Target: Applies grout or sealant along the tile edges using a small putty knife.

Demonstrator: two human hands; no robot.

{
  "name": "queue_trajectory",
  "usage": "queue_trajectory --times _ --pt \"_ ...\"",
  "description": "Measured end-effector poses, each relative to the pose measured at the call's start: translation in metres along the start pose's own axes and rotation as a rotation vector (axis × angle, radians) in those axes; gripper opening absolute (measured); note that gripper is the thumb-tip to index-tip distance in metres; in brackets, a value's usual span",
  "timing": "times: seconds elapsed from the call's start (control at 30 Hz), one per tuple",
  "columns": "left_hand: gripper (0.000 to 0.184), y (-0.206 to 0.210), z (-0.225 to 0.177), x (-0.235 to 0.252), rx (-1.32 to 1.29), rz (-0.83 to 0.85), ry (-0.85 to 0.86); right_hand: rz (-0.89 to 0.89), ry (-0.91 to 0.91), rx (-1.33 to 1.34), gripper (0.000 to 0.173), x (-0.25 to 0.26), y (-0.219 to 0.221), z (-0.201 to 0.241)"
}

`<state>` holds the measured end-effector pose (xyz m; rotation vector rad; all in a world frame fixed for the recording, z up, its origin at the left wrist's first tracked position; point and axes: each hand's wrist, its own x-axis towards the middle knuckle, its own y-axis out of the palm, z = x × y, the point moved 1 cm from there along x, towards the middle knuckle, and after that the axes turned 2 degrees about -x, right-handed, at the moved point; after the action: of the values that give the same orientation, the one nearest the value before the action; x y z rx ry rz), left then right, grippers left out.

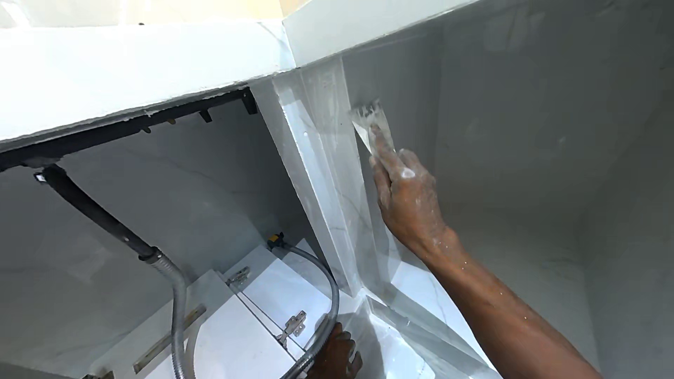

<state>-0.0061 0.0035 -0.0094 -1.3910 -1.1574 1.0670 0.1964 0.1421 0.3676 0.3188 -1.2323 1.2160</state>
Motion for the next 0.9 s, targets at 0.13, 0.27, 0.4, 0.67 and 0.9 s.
queue_trajectory --times 0.13,0.27,0.4,0.67,0.9 --pt "0.045 -0.001 -0.001 0.0 -0.022 0.012 0.002 -0.004 0.0 0.012 0.047 0.02 -0.007 0.011" --pt "0.046 -0.005 -0.002 -0.001 -0.04 0.051 -0.018 0.013 0.015 0.015 0.047 0.035 -0.021 0.03" --pt "0.047 -0.008 -0.005 0.0 -0.032 0.073 -0.028 0.045 0.006 -0.024 0.049 0.016 -0.022 0.027" --pt "0.047 -0.009 -0.005 -0.001 -0.028 0.096 -0.037 0.018 0.01 -0.066 0.048 0.009 -0.017 0.019" --pt "0.045 -0.01 -0.007 -0.001 -0.086 0.087 -0.027 0.018 0.055 -0.117 0.059 -0.082 0.003 -0.008"
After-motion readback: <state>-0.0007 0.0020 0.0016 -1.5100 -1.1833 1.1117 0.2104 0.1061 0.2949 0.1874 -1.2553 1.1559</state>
